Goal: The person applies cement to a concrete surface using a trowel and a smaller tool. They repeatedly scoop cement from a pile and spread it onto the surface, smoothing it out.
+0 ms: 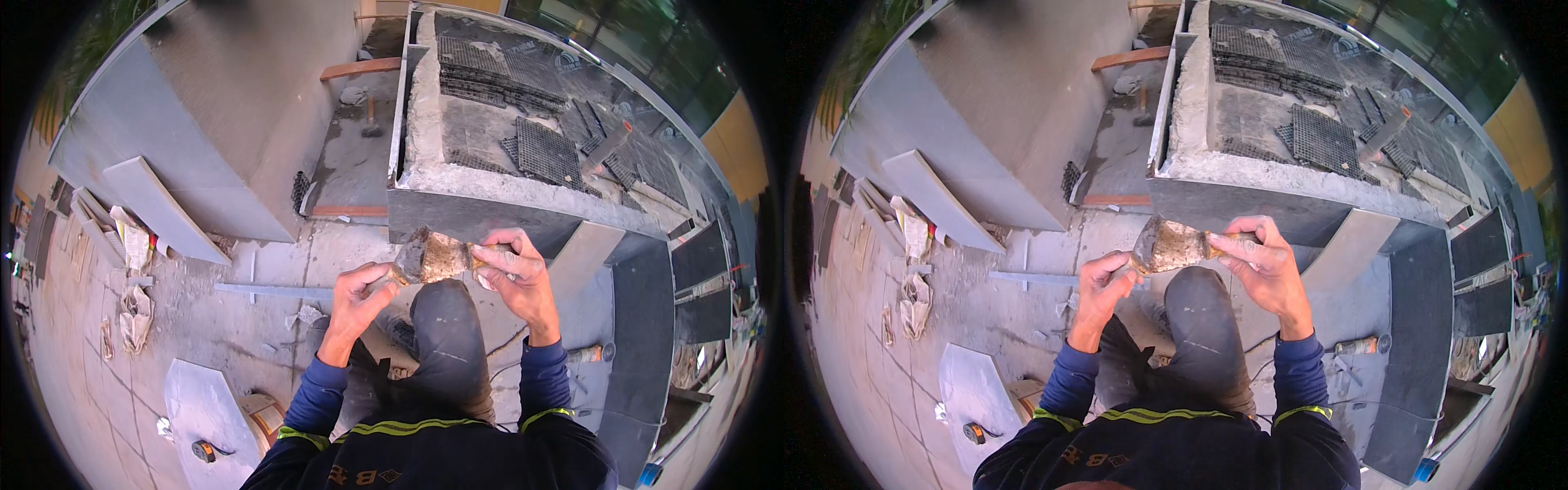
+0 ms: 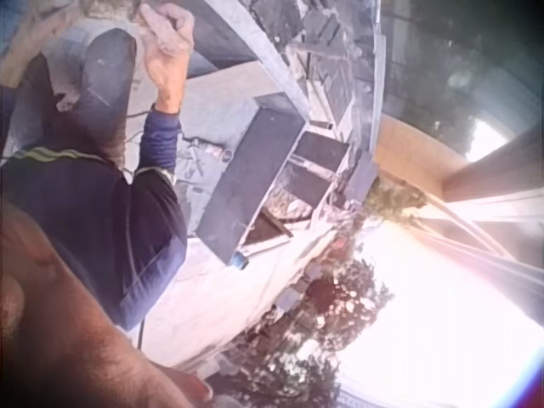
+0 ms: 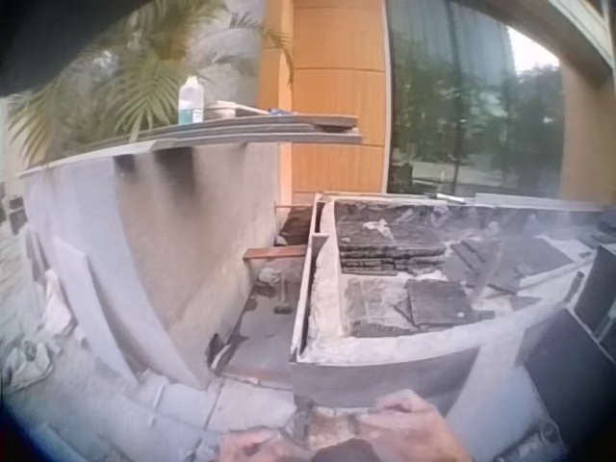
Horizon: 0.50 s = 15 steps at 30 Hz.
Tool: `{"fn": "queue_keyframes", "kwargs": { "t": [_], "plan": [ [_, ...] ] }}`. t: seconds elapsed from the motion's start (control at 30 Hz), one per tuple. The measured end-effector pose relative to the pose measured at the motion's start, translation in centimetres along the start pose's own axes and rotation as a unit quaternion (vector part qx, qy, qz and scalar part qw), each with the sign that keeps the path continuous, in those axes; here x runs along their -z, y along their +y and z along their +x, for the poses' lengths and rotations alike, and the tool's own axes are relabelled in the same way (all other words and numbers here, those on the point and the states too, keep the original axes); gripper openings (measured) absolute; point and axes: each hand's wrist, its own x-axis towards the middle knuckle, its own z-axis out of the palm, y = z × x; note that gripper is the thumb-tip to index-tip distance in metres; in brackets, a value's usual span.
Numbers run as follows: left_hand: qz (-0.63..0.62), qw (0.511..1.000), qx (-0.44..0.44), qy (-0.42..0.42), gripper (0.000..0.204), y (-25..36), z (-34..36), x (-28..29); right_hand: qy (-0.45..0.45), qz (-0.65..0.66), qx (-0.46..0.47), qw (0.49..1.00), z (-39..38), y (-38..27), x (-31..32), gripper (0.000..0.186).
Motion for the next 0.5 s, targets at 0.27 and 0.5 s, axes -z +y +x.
{"fn": "queue_keyframes", "kwargs": {
  "t": [0.27,0.5],
  "plan": [
    [-0.065,0.997,-0.016,0.041,0.026,-2.3,0.1,-0.8,0.139,-0.250,-0.041,0.957,-1.7,1.0,2.0,0.042],
    [-0.017,0.988,-0.007,0.152,0.034,-2.2,2.5,-2.8,0.195,0.318,-0.329,0.867,-4.9,-1.4,-4.5,0.042]
  ]
}}
